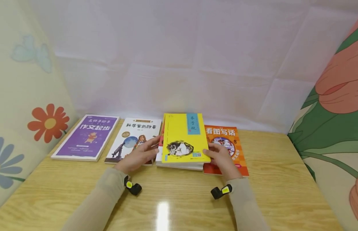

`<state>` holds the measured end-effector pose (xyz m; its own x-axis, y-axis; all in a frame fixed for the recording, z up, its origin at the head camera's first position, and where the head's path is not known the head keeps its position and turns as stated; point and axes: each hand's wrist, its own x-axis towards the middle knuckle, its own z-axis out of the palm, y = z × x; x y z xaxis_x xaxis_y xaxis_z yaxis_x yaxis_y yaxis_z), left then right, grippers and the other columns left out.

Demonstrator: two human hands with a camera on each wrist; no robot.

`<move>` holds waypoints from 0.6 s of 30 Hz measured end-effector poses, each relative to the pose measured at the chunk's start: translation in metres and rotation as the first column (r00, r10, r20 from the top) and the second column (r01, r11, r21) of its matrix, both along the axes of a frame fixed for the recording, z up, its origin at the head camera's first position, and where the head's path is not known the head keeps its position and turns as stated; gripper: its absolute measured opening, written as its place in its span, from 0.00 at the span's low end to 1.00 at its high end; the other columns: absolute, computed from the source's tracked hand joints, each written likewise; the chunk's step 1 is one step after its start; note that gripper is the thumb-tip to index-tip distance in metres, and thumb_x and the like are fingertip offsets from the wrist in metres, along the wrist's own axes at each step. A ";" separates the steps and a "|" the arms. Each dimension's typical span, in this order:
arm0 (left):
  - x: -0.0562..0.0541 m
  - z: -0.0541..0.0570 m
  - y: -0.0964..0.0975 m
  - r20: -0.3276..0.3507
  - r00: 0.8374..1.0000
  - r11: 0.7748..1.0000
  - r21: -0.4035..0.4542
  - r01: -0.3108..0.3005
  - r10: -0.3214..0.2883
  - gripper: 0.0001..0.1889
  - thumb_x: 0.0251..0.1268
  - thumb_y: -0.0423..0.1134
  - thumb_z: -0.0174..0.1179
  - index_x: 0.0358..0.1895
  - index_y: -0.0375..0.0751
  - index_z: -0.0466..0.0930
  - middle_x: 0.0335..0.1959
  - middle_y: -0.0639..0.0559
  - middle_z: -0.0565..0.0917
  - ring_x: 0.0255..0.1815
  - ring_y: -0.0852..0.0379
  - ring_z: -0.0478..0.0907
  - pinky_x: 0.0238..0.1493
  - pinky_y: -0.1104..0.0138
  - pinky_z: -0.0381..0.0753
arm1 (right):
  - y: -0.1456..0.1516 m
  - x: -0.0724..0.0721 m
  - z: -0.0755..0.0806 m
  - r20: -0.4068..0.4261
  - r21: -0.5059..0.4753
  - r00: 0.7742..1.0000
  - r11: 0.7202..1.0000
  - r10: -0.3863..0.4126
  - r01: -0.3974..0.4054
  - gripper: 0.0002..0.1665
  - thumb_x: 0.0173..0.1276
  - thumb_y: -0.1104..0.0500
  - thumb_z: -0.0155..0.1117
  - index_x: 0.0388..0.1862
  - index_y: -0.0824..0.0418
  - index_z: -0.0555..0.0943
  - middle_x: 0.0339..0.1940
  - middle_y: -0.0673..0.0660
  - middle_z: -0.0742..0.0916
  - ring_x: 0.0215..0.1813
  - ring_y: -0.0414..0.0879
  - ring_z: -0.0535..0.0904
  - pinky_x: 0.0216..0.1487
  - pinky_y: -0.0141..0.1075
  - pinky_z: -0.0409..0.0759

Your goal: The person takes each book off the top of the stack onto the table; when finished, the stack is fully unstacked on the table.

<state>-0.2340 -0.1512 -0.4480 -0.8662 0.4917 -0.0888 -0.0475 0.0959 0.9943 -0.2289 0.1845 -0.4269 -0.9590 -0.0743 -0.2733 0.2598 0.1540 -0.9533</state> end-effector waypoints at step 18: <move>-0.001 0.001 0.000 0.023 1.000 1.000 0.009 0.002 -0.002 0.36 0.80 0.43 0.53 0.84 0.53 0.45 0.83 0.49 0.50 0.81 0.44 0.51 0.76 0.47 0.61 | 0.067 0.016 0.010 -0.072 -0.251 0.997 0.968 -0.032 0.013 0.22 0.78 0.65 0.56 0.69 0.64 0.74 0.43 0.45 0.88 0.41 0.42 0.87 0.39 0.35 0.88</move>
<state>-0.2349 -0.1511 -0.4467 -0.8630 0.4942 -0.1047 -0.0705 0.0873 0.9937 -0.2128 0.2515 -0.4171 -0.9783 -0.1092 -0.1763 0.1871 -0.0972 -0.9775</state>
